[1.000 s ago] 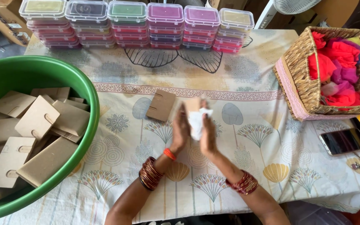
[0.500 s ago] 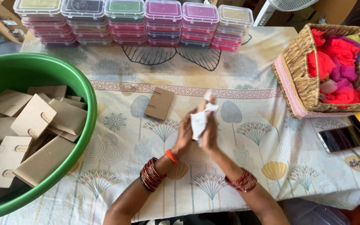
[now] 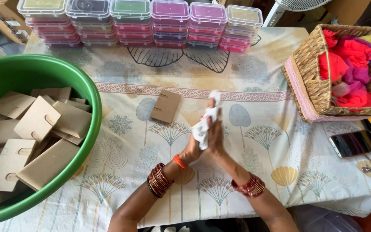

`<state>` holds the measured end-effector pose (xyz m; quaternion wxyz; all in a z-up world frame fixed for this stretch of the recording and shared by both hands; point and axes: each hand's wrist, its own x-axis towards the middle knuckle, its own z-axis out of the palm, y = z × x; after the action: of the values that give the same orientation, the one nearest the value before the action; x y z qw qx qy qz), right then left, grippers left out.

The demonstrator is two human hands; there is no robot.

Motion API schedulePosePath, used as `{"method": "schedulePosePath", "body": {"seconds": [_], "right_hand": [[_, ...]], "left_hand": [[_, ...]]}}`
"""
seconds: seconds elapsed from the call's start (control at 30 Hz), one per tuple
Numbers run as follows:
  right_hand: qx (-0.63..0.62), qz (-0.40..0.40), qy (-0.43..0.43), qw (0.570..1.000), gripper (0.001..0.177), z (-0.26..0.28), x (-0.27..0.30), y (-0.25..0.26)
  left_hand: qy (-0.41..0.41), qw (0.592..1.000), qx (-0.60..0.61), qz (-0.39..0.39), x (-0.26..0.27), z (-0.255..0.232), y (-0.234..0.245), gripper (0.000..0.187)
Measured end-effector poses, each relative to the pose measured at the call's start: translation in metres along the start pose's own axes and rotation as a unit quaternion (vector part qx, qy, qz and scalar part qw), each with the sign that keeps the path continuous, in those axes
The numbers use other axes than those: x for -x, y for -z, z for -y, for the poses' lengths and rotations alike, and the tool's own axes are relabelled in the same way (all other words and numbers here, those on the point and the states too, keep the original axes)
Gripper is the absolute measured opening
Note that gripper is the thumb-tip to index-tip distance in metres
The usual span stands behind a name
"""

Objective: Cleaning, unfolding, and prepping small cardboard boxes and pink net fabric.

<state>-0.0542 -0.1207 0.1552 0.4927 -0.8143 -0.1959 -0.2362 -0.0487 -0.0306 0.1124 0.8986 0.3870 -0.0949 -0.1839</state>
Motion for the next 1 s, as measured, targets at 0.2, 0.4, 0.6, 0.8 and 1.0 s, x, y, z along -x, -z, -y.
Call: {"method": "schedulePosePath", "body": {"seconds": [0.2, 0.4, 0.6, 0.8, 1.0], "right_hand": [[-0.203, -0.084, -0.148, 0.964, 0.088, -0.043, -0.015, 0.026], [0.214, -0.051, 0.138, 0.966, 0.078, 0.048, -0.021, 0.004], [-0.094, -0.067, -0.162, 0.980, 0.085, -0.052, -0.032, 0.043], [-0.186, -0.003, -0.162, 0.969, 0.103, 0.019, -0.026, 0.015], [0.136, 0.035, 0.029, 0.990, 0.086, 0.006, -0.021, 0.015]], "left_hand": [[0.098, 0.995, 0.026, 0.005, -0.005, 0.021, -0.001, 0.082], [-0.087, 0.995, -0.007, 0.051, -0.009, 0.008, 0.025, 0.078], [0.115, 0.989, 0.095, 0.011, 0.003, 0.024, -0.007, 0.069], [0.122, 0.984, 0.126, -0.032, 0.001, -0.012, -0.008, 0.065], [0.080, 0.985, 0.143, -0.056, 0.000, 0.014, 0.005, 0.075]]}}
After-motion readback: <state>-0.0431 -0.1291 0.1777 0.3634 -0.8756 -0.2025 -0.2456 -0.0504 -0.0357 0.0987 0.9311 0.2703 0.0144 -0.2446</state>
